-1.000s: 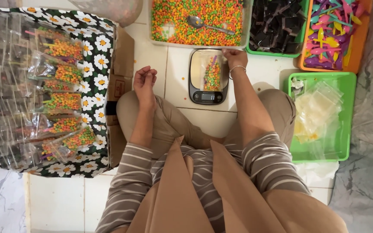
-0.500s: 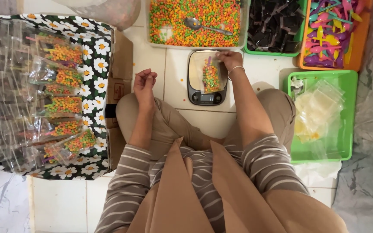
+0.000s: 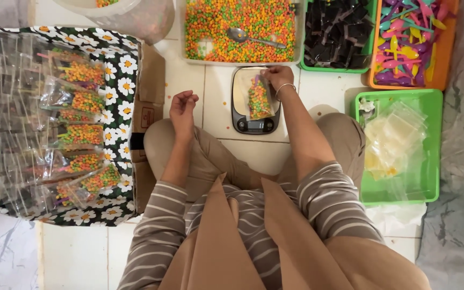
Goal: Filling small plastic bags with colorful snacks, weighing them on a digital scale, and organizing the finished packs.
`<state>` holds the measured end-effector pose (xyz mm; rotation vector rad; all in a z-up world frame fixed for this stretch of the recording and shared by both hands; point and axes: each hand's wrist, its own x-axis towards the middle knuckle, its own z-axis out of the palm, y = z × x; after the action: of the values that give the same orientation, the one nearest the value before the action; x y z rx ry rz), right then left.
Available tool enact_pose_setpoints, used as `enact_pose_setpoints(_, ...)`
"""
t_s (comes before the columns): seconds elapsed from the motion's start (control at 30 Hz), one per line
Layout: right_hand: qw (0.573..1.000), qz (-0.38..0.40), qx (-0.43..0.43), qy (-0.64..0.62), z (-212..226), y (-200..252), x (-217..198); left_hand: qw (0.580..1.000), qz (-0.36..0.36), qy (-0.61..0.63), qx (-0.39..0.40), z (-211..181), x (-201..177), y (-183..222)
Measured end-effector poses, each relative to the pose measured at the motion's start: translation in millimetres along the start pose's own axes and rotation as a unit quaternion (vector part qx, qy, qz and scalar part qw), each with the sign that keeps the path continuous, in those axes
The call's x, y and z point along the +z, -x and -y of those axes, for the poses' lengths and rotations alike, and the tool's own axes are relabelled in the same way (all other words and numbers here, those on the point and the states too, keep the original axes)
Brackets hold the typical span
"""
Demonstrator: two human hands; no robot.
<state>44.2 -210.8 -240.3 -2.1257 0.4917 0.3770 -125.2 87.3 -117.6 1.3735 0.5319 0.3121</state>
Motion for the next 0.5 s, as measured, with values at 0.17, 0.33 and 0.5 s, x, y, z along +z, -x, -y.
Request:
enact_pose_setpoints(0.17, 0.989, 0.067, -0.013, -0.128, 17.1, 21.0, -25.6, 0.998, 0.045, -0.034, 0.029, -2.1, 4.7, 4.4)
enact_pose_setpoints(0.33, 0.966, 0.097, -0.071, -0.227, 59.9, 92.2, -77.7, 0.984, 0.124, -0.109, 0.074, 8.7, 42.9, 18.3)
enact_pose_setpoints(0.5, 0.929, 0.078, -0.157, -0.326, 59.3, 123.3, -95.6, 0.946, 0.157, -0.194, 0.209, -20.5, 126.8, 35.6)
